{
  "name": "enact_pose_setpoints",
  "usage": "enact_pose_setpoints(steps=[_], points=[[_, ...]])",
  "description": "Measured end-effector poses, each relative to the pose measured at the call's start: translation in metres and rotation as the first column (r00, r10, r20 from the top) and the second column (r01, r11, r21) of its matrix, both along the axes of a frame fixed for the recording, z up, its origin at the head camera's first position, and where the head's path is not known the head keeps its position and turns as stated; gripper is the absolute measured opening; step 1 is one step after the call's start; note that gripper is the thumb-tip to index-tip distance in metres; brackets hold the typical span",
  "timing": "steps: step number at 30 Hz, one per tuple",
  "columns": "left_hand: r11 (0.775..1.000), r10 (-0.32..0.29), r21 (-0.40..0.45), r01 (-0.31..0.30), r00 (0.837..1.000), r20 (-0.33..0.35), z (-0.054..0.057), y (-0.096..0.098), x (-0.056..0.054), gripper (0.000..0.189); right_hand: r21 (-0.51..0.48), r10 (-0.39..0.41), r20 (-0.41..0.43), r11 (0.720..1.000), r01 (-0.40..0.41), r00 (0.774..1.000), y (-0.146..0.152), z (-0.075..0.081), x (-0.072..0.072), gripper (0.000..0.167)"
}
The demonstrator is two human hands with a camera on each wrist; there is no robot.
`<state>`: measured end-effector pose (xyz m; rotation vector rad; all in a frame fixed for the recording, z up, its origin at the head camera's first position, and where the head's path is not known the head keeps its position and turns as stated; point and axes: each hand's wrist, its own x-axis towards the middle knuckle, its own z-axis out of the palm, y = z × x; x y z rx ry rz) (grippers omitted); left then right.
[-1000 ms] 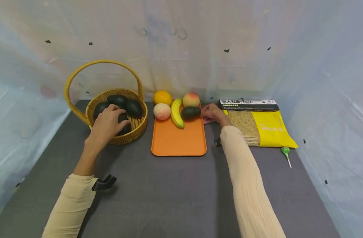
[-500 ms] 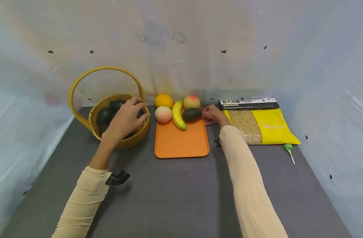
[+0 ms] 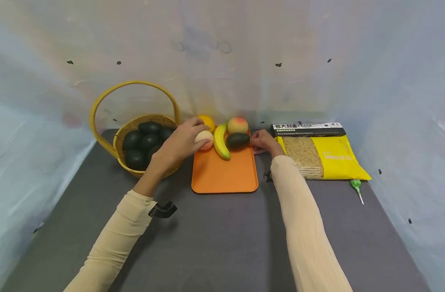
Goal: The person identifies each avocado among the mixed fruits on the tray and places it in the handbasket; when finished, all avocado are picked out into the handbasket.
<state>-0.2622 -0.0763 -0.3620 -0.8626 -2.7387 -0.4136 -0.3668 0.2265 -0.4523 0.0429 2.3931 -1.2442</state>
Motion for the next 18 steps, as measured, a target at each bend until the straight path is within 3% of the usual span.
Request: enact_pose_setpoints(steps=[9, 18], points=[[0.997, -0.034, -0.07, 0.037, 0.998, 0.05, -0.015, 0.036, -0.015, 0.043, -0.004, -0.01, -0.022, 1.0, 0.01, 1.0, 0.006, 0.003, 0.002, 0.019], [0.993, -0.038, -0.105, 0.05, 0.993, 0.114, -0.03, 0.058, -0.026, 0.049, -0.007, -0.015, -0.033, 1.0, 0.015, 0.999, 0.002, -0.002, 0.001, 0.016]])
